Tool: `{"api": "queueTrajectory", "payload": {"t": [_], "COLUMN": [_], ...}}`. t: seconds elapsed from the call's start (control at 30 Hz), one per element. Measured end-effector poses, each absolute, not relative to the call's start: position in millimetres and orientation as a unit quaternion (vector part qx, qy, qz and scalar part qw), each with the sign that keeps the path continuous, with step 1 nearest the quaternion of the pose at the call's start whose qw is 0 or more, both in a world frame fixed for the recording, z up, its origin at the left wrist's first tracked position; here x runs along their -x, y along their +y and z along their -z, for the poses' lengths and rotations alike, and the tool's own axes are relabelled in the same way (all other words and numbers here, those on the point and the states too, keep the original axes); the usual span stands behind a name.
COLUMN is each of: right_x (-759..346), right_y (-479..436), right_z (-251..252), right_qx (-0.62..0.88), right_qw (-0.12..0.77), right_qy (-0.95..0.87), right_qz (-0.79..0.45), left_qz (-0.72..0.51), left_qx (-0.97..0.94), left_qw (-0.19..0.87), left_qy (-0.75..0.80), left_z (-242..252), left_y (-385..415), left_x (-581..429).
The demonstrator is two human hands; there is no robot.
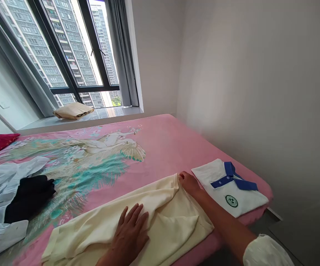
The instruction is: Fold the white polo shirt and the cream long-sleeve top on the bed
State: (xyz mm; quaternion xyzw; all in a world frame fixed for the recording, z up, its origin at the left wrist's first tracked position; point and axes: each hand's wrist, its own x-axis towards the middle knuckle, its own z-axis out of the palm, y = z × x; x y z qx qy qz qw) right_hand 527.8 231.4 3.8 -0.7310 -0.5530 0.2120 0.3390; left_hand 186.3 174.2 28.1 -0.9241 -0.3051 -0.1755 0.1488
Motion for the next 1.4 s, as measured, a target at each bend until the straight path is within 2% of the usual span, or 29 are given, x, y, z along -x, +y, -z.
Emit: {"api": "queueTrajectory", "payload": {"t": [0.17, 0.33, 0.5, 0.6, 0.73, 0.83, 1.0, 1.13, 1.2, 1.27, 1.33, 1.4], "right_x": [-523.3, -525.0, -529.2, -528.8, -526.7, -526.6, -519.1, -487.7, -463.3, -437.6, -415.9, -402.0], "right_y": [245.4, 246.0, 246.1, 248.9, 249.0, 242.8, 225.1, 196.3, 175.0, 156.2, 145.4, 143.6], "right_z": [4.2, 7.0, 5.3, 7.9, 7.3, 0.6, -11.8, -13.2, -13.3, -12.4, -9.2, -3.5], "right_qx": [0.756, 0.735, 0.714, 0.724, 0.739, 0.752, 0.772, 0.676, 0.567, 0.473, 0.432, 0.433], "right_qw": [0.288, 0.306, 0.340, 0.348, 0.346, 0.340, 0.373, 0.400, 0.377, 0.307, 0.237, 0.208], "right_qy": [-0.476, -0.415, -0.398, -0.391, -0.384, -0.399, -0.441, -0.580, -0.708, -0.812, -0.863, -0.873], "right_qz": [-0.345, -0.440, -0.465, -0.451, -0.431, -0.400, -0.266, -0.218, -0.185, -0.148, -0.110, -0.080], "left_qz": [0.162, 0.102, 0.157, 0.169, 0.166, 0.164, 0.131, 0.116, 0.115, 0.113, 0.104, 0.080], "left_qx": [0.894, 0.871, 0.898, 0.918, 0.921, 0.922, 0.923, 0.883, 0.853, 0.825, 0.797, 0.771], "left_qw": [0.076, 0.009, 0.069, 0.101, 0.100, 0.074, 0.041, 0.059, 0.073, 0.075, 0.061, 0.034], "left_qy": [-0.412, -0.480, -0.406, -0.345, -0.338, -0.344, -0.358, -0.450, -0.503, -0.549, -0.592, -0.631], "left_z": [-11.7, -18.7, -18.8, -2.8, 14.3, 5.9, -24.6, -20.8, -12.4, -6.2, -6.0, -11.6], "left_y": [172.2, 186.5, 183.6, 176.9, 176.5, 172.0, 142.4, 121.6, 116.9, 118.2, 124.6, 133.1], "left_x": [-226.2, -244.2, -228.5, -220.4, -220.3, -222.7, -200.7, -136.4, -94.9, -57.9, -31.3, -16.1]}}
